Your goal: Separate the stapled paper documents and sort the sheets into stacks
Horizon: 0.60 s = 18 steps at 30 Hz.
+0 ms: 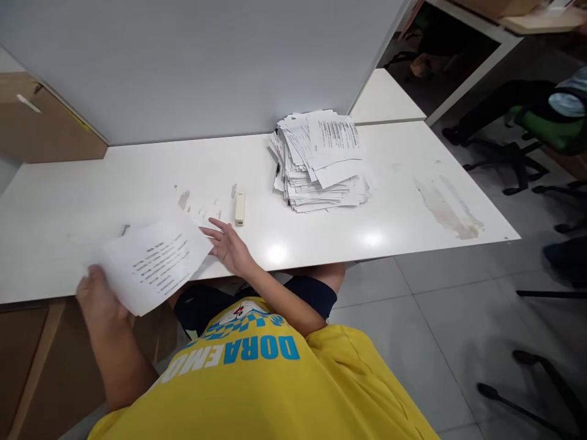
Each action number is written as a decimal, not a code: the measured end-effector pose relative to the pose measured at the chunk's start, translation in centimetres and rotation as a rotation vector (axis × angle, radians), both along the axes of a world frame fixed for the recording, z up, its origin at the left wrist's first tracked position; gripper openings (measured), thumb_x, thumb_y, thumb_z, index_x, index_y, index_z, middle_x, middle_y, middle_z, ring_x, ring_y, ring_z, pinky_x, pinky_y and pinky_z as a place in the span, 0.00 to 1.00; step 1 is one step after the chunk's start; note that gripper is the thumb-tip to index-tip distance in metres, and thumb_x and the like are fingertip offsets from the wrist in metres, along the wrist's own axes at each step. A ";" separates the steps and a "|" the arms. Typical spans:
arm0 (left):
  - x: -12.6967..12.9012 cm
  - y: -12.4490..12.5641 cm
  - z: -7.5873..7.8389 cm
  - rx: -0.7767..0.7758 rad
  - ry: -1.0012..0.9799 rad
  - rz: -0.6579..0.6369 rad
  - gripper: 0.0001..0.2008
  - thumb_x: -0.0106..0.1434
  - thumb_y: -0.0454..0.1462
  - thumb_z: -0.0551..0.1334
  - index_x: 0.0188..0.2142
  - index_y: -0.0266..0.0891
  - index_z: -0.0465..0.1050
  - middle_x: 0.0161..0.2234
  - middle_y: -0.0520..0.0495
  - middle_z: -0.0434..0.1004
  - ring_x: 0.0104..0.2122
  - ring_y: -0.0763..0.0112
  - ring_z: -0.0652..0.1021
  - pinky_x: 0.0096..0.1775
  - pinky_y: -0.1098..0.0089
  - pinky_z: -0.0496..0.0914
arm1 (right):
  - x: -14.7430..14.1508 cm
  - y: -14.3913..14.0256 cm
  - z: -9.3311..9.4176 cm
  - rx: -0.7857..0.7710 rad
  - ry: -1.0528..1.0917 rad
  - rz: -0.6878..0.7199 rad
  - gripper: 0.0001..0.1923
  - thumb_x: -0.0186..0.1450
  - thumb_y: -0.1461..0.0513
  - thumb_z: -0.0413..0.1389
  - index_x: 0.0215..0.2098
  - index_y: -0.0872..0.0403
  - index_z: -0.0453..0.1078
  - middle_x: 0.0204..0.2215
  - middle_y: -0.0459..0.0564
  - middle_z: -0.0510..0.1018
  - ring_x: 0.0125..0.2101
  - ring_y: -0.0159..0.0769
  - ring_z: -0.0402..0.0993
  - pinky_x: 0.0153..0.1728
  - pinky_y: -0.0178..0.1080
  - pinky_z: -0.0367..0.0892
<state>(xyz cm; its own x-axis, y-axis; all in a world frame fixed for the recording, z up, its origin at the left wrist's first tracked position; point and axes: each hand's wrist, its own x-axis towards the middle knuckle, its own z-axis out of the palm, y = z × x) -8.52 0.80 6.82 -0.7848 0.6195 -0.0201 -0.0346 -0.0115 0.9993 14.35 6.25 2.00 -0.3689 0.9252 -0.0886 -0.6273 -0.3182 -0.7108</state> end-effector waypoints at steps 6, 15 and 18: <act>0.1 1.4 -3.6 -0.238 -0.109 -0.235 0.22 0.49 0.49 0.74 0.35 0.34 0.76 0.34 0.45 0.80 0.33 0.67 0.78 0.34 0.71 0.76 | 4.1 -0.1 0.0 -0.001 -0.292 0.035 0.33 0.59 0.51 0.65 0.59 0.47 0.63 0.43 0.48 0.79 0.37 0.36 0.76 0.40 0.39 0.73; 0.4 0.6 -5.2 0.024 0.363 -0.166 0.26 0.57 0.58 0.63 0.29 0.35 0.75 0.28 0.48 0.76 0.33 0.65 0.76 0.41 0.63 0.74 | 3.8 -1.7 0.4 0.349 -0.695 -0.166 0.19 0.65 0.49 0.55 0.48 0.50 0.73 0.44 0.50 0.79 0.45 0.46 0.75 0.47 0.47 0.71; 1.7 0.4 -4.7 0.178 0.473 -0.245 0.28 0.60 0.60 0.60 0.32 0.36 0.76 0.31 0.45 0.78 0.36 0.62 0.79 0.44 0.60 0.74 | 5.6 -2.8 1.8 0.505 -0.804 -0.336 0.15 0.67 0.50 0.53 0.42 0.50 0.75 0.39 0.51 0.79 0.41 0.44 0.75 0.45 0.46 0.71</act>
